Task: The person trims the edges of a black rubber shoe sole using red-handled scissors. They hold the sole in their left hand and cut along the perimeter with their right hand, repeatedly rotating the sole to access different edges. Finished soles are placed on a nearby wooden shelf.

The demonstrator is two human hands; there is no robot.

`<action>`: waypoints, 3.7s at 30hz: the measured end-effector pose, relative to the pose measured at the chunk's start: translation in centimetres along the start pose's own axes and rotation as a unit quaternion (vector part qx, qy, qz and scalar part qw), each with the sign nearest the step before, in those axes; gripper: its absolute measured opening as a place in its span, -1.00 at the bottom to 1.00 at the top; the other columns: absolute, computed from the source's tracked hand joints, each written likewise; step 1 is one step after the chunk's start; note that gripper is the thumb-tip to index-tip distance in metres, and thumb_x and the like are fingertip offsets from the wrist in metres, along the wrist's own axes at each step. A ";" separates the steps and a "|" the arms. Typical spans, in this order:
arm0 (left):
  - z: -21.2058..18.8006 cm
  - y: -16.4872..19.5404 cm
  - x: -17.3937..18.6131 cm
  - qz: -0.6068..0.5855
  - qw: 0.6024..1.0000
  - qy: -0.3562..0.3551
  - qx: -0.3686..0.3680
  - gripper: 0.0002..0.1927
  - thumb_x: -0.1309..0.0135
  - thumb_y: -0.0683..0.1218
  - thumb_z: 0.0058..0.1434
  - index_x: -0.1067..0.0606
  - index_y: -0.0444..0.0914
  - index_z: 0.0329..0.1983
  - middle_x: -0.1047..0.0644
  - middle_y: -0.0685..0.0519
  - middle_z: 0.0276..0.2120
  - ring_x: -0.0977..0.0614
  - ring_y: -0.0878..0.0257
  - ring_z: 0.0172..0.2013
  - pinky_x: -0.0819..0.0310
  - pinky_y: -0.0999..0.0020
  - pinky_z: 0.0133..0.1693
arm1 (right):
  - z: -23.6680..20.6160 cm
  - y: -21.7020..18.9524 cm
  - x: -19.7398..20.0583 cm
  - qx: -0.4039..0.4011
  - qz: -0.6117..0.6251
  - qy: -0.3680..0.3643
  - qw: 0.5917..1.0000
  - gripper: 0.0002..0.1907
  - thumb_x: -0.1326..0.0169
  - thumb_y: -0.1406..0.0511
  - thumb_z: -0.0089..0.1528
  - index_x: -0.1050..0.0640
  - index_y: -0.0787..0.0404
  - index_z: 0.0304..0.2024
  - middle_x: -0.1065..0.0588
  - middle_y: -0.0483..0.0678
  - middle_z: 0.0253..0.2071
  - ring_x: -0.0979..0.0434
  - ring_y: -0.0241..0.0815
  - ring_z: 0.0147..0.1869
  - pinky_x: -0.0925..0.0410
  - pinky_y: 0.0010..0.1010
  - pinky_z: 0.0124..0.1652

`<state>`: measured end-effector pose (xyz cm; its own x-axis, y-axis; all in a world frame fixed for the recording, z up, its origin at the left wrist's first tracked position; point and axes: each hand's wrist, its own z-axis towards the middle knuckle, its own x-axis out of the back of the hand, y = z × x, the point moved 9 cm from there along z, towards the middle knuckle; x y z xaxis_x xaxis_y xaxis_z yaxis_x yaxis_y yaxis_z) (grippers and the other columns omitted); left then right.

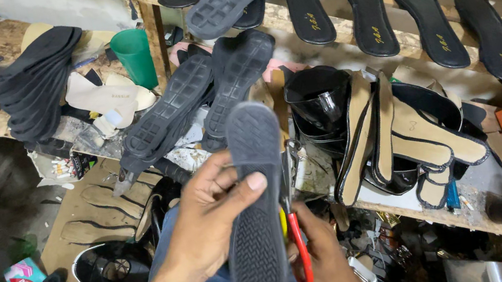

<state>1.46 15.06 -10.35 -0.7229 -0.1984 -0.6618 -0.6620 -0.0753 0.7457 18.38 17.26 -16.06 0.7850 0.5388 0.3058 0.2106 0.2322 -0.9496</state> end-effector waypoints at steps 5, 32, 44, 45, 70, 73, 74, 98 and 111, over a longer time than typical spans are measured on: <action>-0.5 -1.9 -0.4 -0.034 0.999 0.002 0.040 -0.59 -0.13 -0.28 0.23 -0.43 -0.41 0.16 -0.62 -0.09 -0.16 -0.68 0.27 -0.25 -0.65 0.31 -0.18 | 0.0 -0.5 0.3 0.028 0.006 0.042 0.999 -0.48 -0.16 0.49 0.10 -0.46 0.31 0.14 -0.44 -0.22 -0.54 -0.38 -0.45 -0.54 -0.25 -0.60 -0.51; -0.4 1.8 -1.1 0.204 0.973 -0.105 -0.022 -0.48 -0.12 -0.15 0.31 -0.41 -0.38 0.33 -0.66 -0.06 -0.05 -0.64 0.33 -0.08 -0.53 0.41 0.01 | -0.4 -5.7 0.7 0.123 -0.024 0.005 0.992 -0.34 -0.03 -0.03 0.29 -0.41 0.37 0.18 -0.53 -0.06 -0.25 -0.57 -0.24 -0.23 -0.45 -0.48 -0.19; 0.1 3.1 -1.8 0.264 0.951 -0.163 -0.017 -0.50 -0.12 -0.17 0.29 -0.44 -0.36 0.31 -0.62 -0.02 0.11 -0.62 0.32 0.08 -0.48 0.38 0.16 | -0.3 -6.2 1.3 0.077 -0.011 -0.013 0.997 -0.27 0.09 0.53 -0.07 -0.40 0.34 0.22 -0.50 -0.06 -0.21 -0.43 -0.30 -0.31 -0.34 -0.54 -0.30; 0.2 3.1 -1.8 0.256 0.952 -0.166 -0.014 -0.50 -0.11 -0.17 0.30 -0.44 -0.36 0.31 -0.62 -0.02 0.12 -0.62 0.32 0.08 -0.47 0.38 0.17 | -0.3 -6.0 1.2 0.070 0.003 -0.016 0.997 -0.30 0.11 0.54 -0.05 -0.42 0.34 0.21 -0.49 -0.06 -0.23 -0.44 -0.29 -0.30 -0.36 -0.54 -0.29; 1.8 7.7 -2.7 0.580 0.772 -0.188 -0.178 -0.61 -0.10 -0.05 0.29 -0.57 -0.13 0.19 -0.45 0.06 -0.44 -0.52 0.21 -0.35 -0.33 0.32 -0.16 | -0.6 -3.8 2.1 0.019 0.005 -0.066 0.998 -0.57 -0.12 0.49 0.11 -0.53 0.35 0.06 -0.39 -0.10 -0.52 -0.41 -0.33 -0.52 -0.31 -0.50 -0.46; 1.2 8.3 -3.4 0.600 0.736 -0.204 -0.239 -0.62 -0.08 -0.06 0.29 -0.57 -0.13 0.18 -0.54 0.14 -0.36 -0.54 0.26 -0.29 -0.19 0.28 -0.04 | -0.6 -4.9 2.4 0.088 -0.014 -0.070 0.994 -0.65 -0.13 0.45 0.20 -0.54 0.34 0.06 -0.44 -0.17 -0.60 -0.51 -0.35 -0.53 -0.34 -0.51 -0.45; 1.1 8.4 -3.5 0.600 0.731 -0.210 -0.248 -0.62 -0.07 -0.06 0.31 -0.57 -0.12 0.19 -0.55 0.15 -0.33 -0.54 0.28 -0.26 -0.19 0.29 -0.03 | -0.6 -4.2 2.4 0.050 -0.017 -0.075 0.996 -0.66 -0.13 0.44 0.19 -0.54 0.33 0.04 -0.45 -0.16 -0.60 -0.51 -0.34 -0.57 -0.33 -0.50 -0.51; 2.7 7.9 3.6 0.026 0.992 0.061 -0.109 -0.49 -0.15 -0.29 0.21 -0.32 -0.30 0.23 -0.62 -0.04 -0.06 -0.70 0.19 -0.12 -0.69 0.24 -0.06 | -0.6 1.6 1.9 -0.031 0.077 -0.011 0.996 -0.55 0.01 0.56 0.13 -0.44 0.37 0.11 -0.43 -0.07 -0.38 -0.43 -0.35 -0.35 -0.37 -0.54 -0.29; -0.4 0.1 -1.2 -0.089 0.995 -0.039 0.009 -0.38 -0.07 -0.33 0.21 -0.22 -0.21 0.34 -0.55 -0.08 0.02 -0.63 0.13 0.01 -0.58 0.07 0.03 | -2.9 -2.7 -2.1 0.084 0.119 -0.063 0.987 0.10 0.23 -0.35 0.27 -0.15 0.46 0.43 -0.47 0.15 0.15 -0.51 -0.04 0.21 -0.34 -0.14 0.25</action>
<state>2.35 14.91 -9.51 -0.6063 -0.1060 -0.7881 -0.7842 -0.0845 0.6147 17.85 13.10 -14.33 0.7203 0.6878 0.0907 -0.0792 0.2114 -0.9742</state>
